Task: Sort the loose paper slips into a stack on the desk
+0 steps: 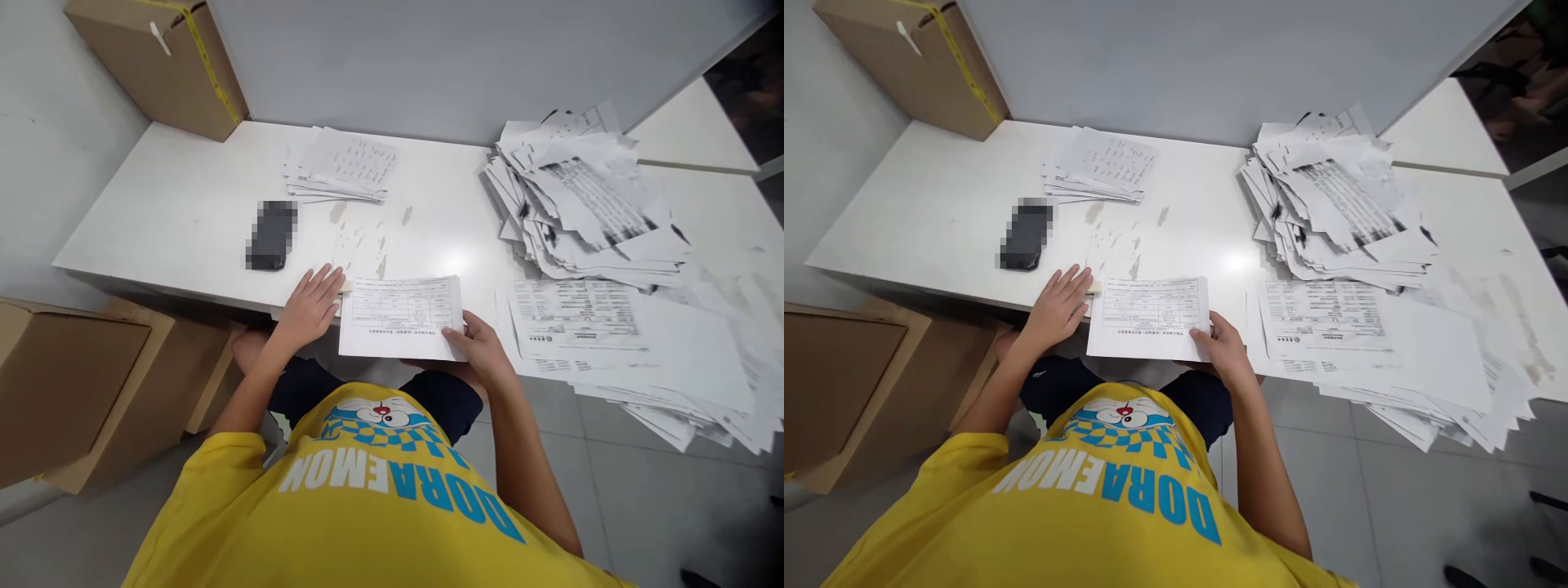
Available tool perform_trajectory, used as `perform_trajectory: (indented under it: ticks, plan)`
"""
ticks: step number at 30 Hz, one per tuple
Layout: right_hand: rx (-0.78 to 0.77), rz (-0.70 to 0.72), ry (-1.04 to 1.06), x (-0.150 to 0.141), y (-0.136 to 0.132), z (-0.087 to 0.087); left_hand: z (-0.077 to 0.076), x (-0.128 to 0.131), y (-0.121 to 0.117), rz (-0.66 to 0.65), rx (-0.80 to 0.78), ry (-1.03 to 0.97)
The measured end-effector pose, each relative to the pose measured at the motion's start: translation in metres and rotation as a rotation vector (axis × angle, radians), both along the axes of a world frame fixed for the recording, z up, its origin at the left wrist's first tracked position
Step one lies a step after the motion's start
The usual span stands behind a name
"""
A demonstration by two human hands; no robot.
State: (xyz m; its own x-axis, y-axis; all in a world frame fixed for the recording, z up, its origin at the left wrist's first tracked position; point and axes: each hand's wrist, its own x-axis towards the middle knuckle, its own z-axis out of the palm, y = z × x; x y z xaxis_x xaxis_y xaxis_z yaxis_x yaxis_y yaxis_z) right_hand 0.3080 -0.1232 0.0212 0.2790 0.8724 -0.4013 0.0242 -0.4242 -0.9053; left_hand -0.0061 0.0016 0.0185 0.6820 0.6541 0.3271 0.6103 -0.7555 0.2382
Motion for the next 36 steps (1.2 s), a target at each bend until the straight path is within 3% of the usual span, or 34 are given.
perform_trajectory:
  ticks: [10, 16, 20, 23, 26, 29, 33, 36]
  plan:
    - [-0.066, 0.015, -0.046, 0.001, 0.006, 0.01, -0.014, 0.004, 0.002, -0.005, 0.028, -0.033]
    - [0.014, 0.093, -0.102, 0.003, 0.012, 0.015, -0.023, 0.0, 0.007, -0.019, 0.137, -0.01]
    - [0.09, 0.122, -0.194, 0.023, 0.016, 0.027, -0.032, -0.002, 0.011, -0.009, 0.188, -0.051]
    - [0.187, 0.046, -0.223, 0.049, 0.032, 0.04, -0.037, -0.001, 0.012, 0.009, 0.254, -0.075]
    - [0.375, -0.071, -0.246, 0.067, 0.079, 0.048, -0.041, 0.0, 0.012, 0.03, 0.301, -0.09]
    - [0.522, -0.086, -0.283, 0.063, 0.163, 0.043, -0.041, 0.001, 0.011, 0.06, 0.267, -0.078]
    - [0.512, 0.014, -0.276, 0.024, 0.29, 0.016, -0.039, 0.004, 0.008, 0.105, 0.149, -0.04]
    - [0.448, 0.046, -0.34, -0.016, 0.352, -0.003, -0.038, 0.004, 0.007, 0.122, 0.093, -0.012]
